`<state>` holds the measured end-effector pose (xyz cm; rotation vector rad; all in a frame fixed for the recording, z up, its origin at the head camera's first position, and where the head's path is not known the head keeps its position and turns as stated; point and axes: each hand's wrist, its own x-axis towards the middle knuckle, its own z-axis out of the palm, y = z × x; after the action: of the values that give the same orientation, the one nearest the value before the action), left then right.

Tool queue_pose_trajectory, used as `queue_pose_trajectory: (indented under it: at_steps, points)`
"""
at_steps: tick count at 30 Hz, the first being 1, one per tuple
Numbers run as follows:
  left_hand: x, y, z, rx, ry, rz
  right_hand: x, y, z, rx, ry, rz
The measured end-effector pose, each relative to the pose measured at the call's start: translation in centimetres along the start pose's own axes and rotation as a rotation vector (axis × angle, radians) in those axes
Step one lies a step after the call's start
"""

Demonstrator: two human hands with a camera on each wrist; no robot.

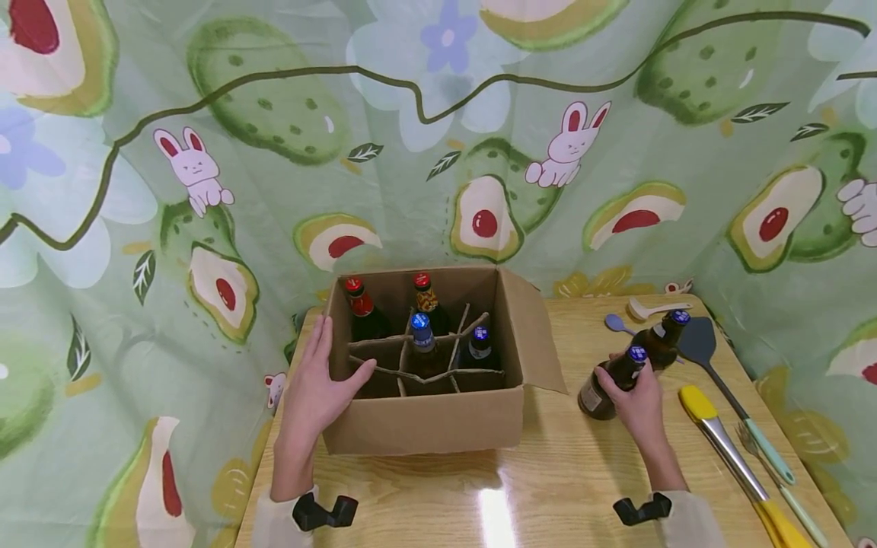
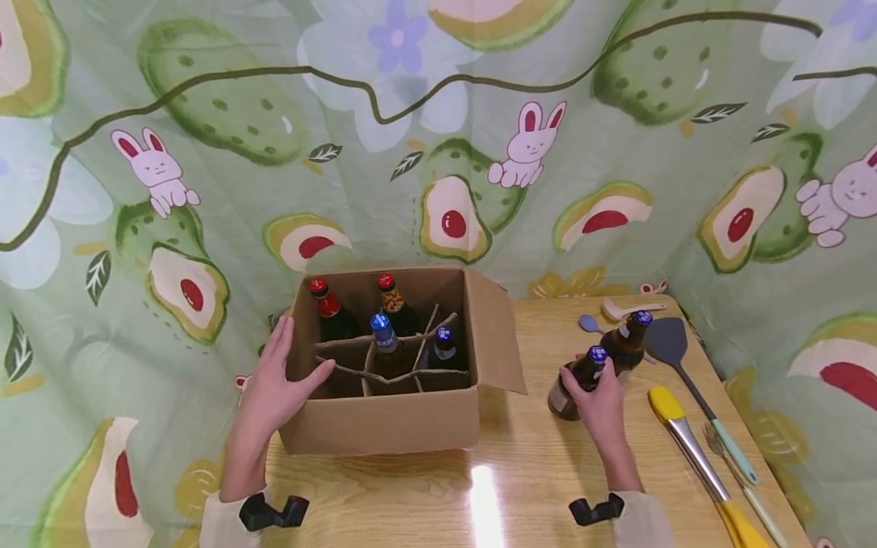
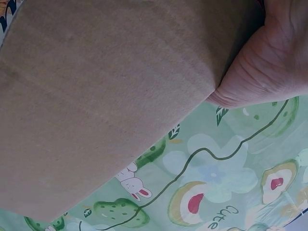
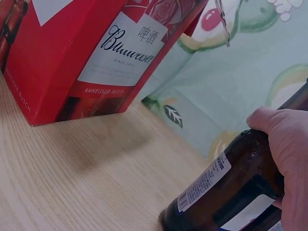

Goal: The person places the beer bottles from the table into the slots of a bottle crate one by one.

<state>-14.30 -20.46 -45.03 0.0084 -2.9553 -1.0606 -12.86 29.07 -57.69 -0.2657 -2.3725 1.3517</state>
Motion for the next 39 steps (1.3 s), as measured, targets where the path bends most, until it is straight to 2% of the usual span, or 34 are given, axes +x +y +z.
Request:
queue_pose_trajectory:
  at_steps: [5, 10, 13, 20, 27, 32, 36, 39]
  points:
    - [0.0, -0.2, 0.1, -0.001, 0.005, -0.004, -0.1, 0.3, 0.2, 0.02, 0.001, 0.004]
    - [-0.1, -0.3, 0.1, -0.005, 0.01, 0.0, -0.7, 0.8, 0.5, 0.007, 0.012, 0.079]
    - [-0.1, -0.2, 0.0, -0.008, 0.01, 0.001, -1.2, 1.0, 0.7, 0.004, 0.059, 0.109]
    - [-0.1, -0.3, 0.2, -0.011, 0.01, 0.016, -1.8, 1.0, 1.1, 0.0, 0.273, 0.0]
    - [-0.1, -0.3, 0.3, -0.019, 0.004, 0.014, -2.1, 0.4, 0.6, -0.045, 0.287, 0.004]
    - [-0.1, -0.3, 0.3, -0.021, 0.007, 0.018, -1.7, -1.7, -0.5, -0.072, 0.287, -0.055]
    - [0.1, -0.4, 0.3, -0.023, 0.012, 0.02, -0.9, -4.7, -1.8, -0.055, 0.282, -0.082]
    - [0.1, -0.3, 0.2, -0.023, 0.012, 0.021, -0.1, -7.3, -2.9, -0.016, 0.294, -0.132]
